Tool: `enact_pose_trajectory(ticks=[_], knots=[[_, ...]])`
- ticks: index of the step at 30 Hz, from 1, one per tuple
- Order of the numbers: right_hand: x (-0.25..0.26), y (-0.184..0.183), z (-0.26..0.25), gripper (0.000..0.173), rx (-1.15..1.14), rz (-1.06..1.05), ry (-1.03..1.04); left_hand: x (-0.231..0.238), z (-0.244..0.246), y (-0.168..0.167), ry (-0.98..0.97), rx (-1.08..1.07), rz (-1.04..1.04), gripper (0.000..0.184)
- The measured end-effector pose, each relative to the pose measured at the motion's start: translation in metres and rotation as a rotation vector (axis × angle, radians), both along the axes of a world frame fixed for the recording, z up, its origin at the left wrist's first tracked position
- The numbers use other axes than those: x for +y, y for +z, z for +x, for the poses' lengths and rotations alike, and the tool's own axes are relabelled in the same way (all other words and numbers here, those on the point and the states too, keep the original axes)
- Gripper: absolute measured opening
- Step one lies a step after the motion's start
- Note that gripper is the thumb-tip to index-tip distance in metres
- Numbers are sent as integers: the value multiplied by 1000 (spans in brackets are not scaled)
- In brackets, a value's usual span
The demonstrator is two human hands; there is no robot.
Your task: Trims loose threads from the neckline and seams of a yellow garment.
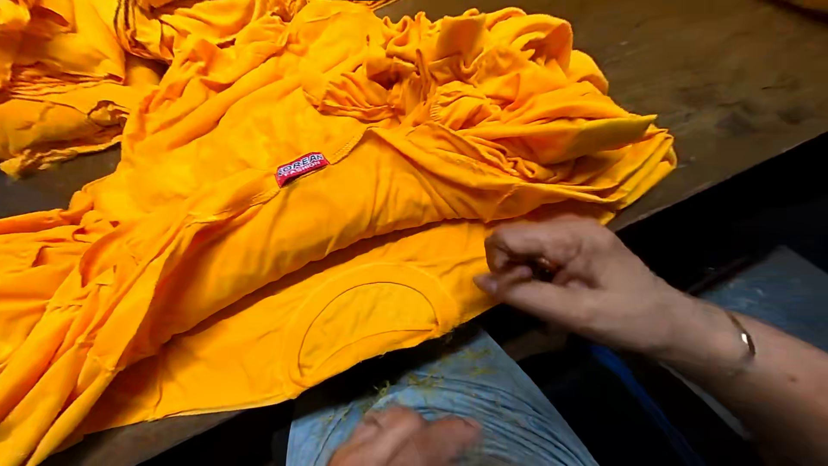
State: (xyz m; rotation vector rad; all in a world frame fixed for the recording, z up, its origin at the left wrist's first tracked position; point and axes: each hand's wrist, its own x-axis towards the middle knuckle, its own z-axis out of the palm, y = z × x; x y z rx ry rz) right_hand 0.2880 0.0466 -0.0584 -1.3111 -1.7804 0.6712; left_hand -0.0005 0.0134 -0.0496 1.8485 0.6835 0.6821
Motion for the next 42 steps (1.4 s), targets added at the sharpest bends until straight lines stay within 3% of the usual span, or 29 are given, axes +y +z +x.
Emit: enact_pose_trajectory(ticks=[1,3,9,13,15,19,22,25,27,30,32,34,37,40,42], knots=[[-12,-8,3,13,36,-12,0,3,2,-11,10,183,154,29],[-34,-26,5,5,73,-3,11,8,7,-30,70,346,346,29],[-64,-57,-16,10,226,60,-138,43,38,-64,174,279,661,44],[-60,-60,-25,10,206,73,-104,57,53,-70,187,90,674,13],[-60,-64,-25,8,174,77,-54,56,52,-68,196,26,668,7],[-62,-71,-21,6,220,44,-18,28,34,-82,92,20,602,5],[-66,-76,-19,5,277,-2,-46,10,19,-101,-169,122,374,13],[-70,-81,-21,8,308,-47,-43,15,8,-98,-271,161,220,19],[-73,-81,-24,14,326,-92,-39,16,8,-77,-228,145,256,27],[-72,-76,-33,17,413,-155,-90,23,17,-44,34,161,452,18],[-69,-72,-40,15,455,-175,-116,42,21,-42,87,247,619,28],[-66,-71,-44,12,424,-158,-110,58,23,-51,85,246,694,23],[-65,-73,-46,10,379,-144,-98,57,24,-60,140,151,687,4],[-70,-78,-43,11,381,-166,-128,35,20,-68,119,137,616,8],[-72,-80,-41,11,397,-182,-153,15,13,-76,-12,200,477,14]])
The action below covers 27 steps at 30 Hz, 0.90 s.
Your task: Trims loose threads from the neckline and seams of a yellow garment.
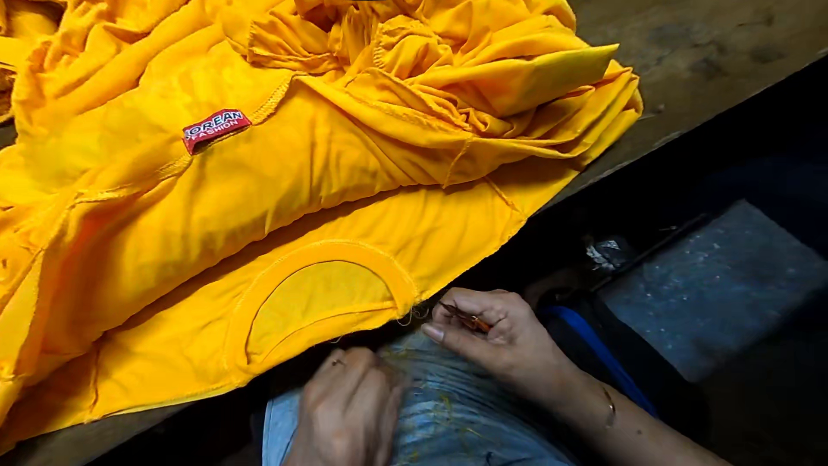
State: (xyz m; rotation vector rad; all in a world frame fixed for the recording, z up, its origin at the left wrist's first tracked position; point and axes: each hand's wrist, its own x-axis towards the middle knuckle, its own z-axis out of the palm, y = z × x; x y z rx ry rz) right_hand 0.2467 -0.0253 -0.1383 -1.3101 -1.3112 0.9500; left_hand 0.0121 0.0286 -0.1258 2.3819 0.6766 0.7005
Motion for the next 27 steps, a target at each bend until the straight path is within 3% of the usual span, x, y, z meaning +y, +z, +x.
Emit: enact_pose_trajectory(ticks=[3,9,14,21,25,27], knots=[[-2,0,0,10,15,-8,-8,-13,-16,-4,-171,140,-217,21],[9,9,-17,19,148,-129,-71,14,-17,42,93,-54,-94,23],[12,1,-31,12,373,-139,-155,32,16,43,122,-137,-189,27],[-17,-16,-24,5,-14,297,-14,36,41,50,38,-5,-441,29],[-28,-20,-5,14,-290,265,387,35,42,55,100,115,-184,27],[-29,-23,-3,10,-268,164,341,35,42,54,138,140,-98,27]])
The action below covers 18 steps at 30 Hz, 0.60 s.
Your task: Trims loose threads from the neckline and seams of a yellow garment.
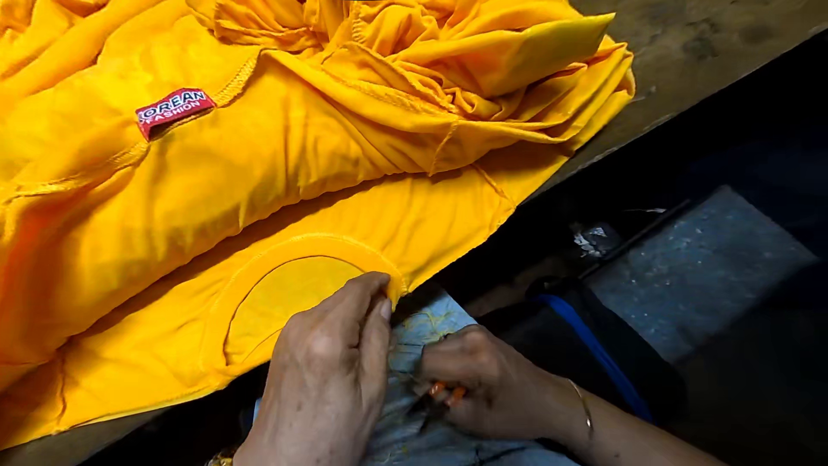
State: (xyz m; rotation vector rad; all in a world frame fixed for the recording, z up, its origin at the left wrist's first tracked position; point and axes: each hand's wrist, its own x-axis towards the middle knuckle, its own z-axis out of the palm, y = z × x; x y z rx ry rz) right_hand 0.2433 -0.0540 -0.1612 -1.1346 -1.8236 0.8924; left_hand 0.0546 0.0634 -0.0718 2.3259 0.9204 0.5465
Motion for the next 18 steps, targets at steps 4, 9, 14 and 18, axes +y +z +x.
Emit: enact_pose_trajectory(ticks=[4,9,14,18], knots=[[12,9,4,14,363,-236,-324,-4,8,-7,12,71,88,30],[32,12,0,12,741,-457,-309,1,14,-9,10,65,215,30],[38,19,-14,12,913,-533,-265,14,7,1,-57,-128,-96,20],[36,31,1,16,722,-382,-265,30,-11,17,-48,-248,-402,25]])
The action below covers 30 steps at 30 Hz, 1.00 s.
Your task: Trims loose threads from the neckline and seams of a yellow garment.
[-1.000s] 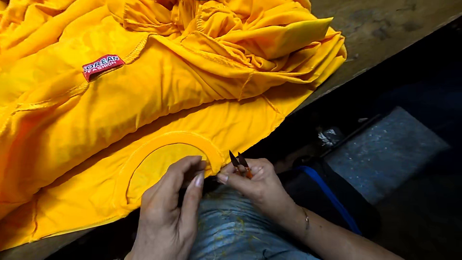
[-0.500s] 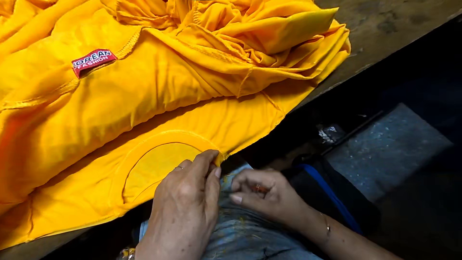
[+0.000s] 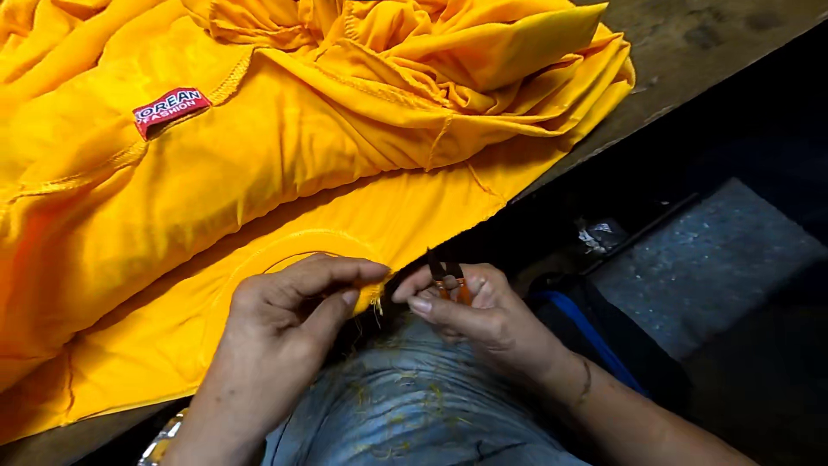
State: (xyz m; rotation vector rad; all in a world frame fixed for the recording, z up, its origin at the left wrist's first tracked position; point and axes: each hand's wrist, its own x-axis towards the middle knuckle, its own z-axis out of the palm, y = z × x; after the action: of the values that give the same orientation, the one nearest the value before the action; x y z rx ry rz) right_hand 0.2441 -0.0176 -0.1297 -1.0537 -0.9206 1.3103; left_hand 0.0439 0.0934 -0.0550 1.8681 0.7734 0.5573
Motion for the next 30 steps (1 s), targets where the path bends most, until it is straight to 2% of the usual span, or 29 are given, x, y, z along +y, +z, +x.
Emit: enact_pose_trajectory(ticks=[2,5,11,16,22,30], knots=[[1,10,6,21,-91,58,-1,4,-5,2,-5,-15,-56,26],[8,22,2,14,-231,131,-39,2,-4,2,17,-62,-84,20],[21,33,-18,10,-304,142,-130,-7,0,0,86,-138,-51,20],[18,28,-19,4,-658,423,-174,-10,-4,-1,143,-158,-96,20],[8,24,-19,12,-1098,671,-193,-20,7,-10,260,-182,-104,24],[7,17,-18,16,-1115,751,-129,-22,12,-13,297,-127,-180,33]])
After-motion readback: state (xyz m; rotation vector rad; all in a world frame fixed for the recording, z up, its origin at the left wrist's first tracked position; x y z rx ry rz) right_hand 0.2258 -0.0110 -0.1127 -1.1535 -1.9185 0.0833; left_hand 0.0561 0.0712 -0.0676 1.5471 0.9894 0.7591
